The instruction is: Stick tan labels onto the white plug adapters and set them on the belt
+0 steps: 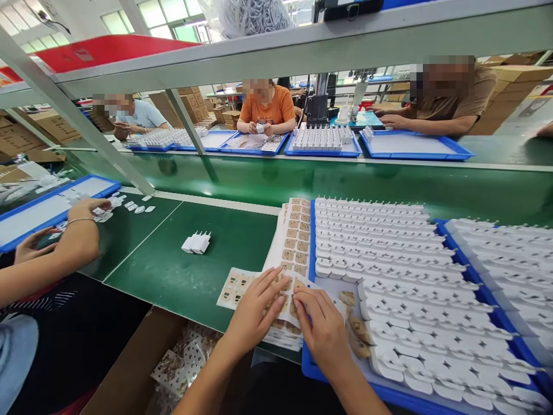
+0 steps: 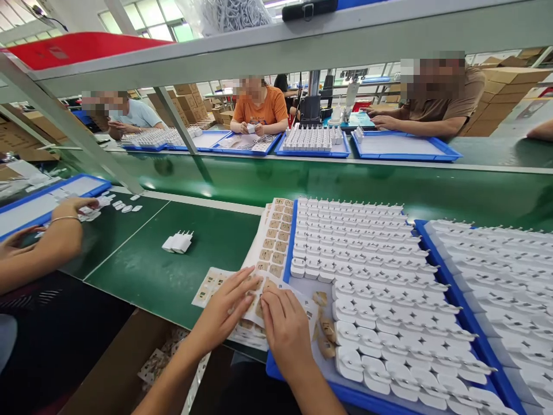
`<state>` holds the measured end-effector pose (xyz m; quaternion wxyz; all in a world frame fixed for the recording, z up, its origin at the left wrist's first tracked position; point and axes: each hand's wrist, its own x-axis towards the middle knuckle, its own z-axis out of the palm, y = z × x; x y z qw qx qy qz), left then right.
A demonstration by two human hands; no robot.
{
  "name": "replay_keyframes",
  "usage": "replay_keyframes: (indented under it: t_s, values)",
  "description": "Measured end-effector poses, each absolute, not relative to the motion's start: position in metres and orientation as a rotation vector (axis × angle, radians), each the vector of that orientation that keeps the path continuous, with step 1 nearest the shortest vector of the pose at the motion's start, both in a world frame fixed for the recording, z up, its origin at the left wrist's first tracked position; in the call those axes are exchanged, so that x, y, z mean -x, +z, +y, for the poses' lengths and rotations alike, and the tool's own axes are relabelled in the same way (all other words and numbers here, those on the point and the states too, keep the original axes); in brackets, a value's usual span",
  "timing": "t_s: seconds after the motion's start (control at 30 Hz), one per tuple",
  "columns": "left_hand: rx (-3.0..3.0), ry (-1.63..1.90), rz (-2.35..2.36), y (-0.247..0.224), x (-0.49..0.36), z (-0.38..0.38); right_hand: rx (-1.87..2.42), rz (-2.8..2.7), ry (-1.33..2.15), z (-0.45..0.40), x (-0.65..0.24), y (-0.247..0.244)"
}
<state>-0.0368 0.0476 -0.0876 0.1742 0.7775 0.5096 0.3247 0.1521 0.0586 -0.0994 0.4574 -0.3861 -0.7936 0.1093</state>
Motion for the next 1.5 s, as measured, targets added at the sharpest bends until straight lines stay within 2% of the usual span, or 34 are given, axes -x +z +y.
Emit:
replay_keyframes:
  t_s: [0.17, 0.3, 0.43, 0.53, 0.7, 0.87, 1.07, 1.23, 1.5]
  values:
    - [-2.175, 0.689, 1.478, -0.108, 0.030, 0.059, 1.025, -1.843, 0.410, 0.056, -0.156, -0.098]
    - [-2.221, 0.698, 1.471, -0.114, 0.034, 0.054, 1.072, -1.610, 0.558, 0.052, -0.163, -0.091]
    - [-2.242, 0.791, 1.471, -0.105, 0.034, 0.062, 0.989, -1.622, 0.654, 0.051, -0.166, -0.087]
    - [-2.272, 0.817, 1.417, -0.088, 0.026, 0.084, 0.876, -1.674, 0.602, 0.050, -0.165, -0.084]
    - [-2.400, 0.646, 1.314, -0.066, -0.008, 0.128, 0.817, -1.682, 0.505, 0.048, -0.169, -0.086]
    - [-2.453, 0.446, 1.392, -0.069, -0.041, 0.148, 0.794, -1.718, 0.492, 0.049, -0.172, -0.095]
    - [-2.425, 0.449, 1.446, -0.073, -0.048, 0.147, 0.788, -1.725, 0.419, 0.053, -0.172, -0.093]
    - [-2.192, 0.648, 1.393, -0.071, -0.038, 0.136, 0.885, -1.701, 0.376, 0.054, -0.176, -0.097]
    - [-1.171, 1.216, 1.024, -0.068, -0.009, 0.112, 0.839, -1.565, 0.542, 0.057, -0.175, -0.102]
